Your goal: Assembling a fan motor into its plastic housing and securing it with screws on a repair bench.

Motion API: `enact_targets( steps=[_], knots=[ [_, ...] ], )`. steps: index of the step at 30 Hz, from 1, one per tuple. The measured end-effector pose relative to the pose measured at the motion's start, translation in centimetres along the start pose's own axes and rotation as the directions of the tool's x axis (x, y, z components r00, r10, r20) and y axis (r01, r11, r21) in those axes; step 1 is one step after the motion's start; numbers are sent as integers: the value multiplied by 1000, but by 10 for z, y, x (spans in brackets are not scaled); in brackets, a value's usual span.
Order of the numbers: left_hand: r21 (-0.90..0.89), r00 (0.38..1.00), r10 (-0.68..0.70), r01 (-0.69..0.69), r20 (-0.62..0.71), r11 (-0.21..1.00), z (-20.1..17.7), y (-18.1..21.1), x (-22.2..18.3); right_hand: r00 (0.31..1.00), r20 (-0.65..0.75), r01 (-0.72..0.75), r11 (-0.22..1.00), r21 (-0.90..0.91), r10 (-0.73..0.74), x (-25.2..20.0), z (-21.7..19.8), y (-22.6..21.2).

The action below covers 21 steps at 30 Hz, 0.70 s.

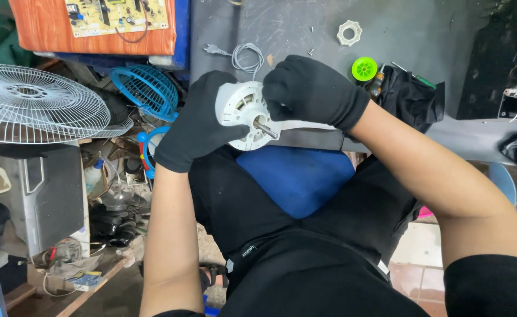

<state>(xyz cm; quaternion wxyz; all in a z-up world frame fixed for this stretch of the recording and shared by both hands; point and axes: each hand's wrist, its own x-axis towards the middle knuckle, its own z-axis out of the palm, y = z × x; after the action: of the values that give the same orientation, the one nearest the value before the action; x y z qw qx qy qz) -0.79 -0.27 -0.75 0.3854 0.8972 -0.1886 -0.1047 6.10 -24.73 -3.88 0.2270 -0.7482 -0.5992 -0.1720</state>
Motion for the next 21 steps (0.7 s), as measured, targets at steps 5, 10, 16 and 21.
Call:
enact_targets(
  steps=[5,10,16,21],
  knots=[
    [-9,1000,8,-8,2,1000,0,-1,1,965,-118,-218,965,147,236,-37,-2,18],
    [-71,998,-63,64,12,995,-3,4,-1,659,-344,-651,736,184,669,-87,18,28],
    [-103,933,223,-261,-282,960,14,-9,6,463,-201,-621,478,621,863,-59,17,-27],
    [-127,902,214,-279,-374,952,24,-12,9,504,-102,-512,391,765,858,-32,5,-50]
  ],
)
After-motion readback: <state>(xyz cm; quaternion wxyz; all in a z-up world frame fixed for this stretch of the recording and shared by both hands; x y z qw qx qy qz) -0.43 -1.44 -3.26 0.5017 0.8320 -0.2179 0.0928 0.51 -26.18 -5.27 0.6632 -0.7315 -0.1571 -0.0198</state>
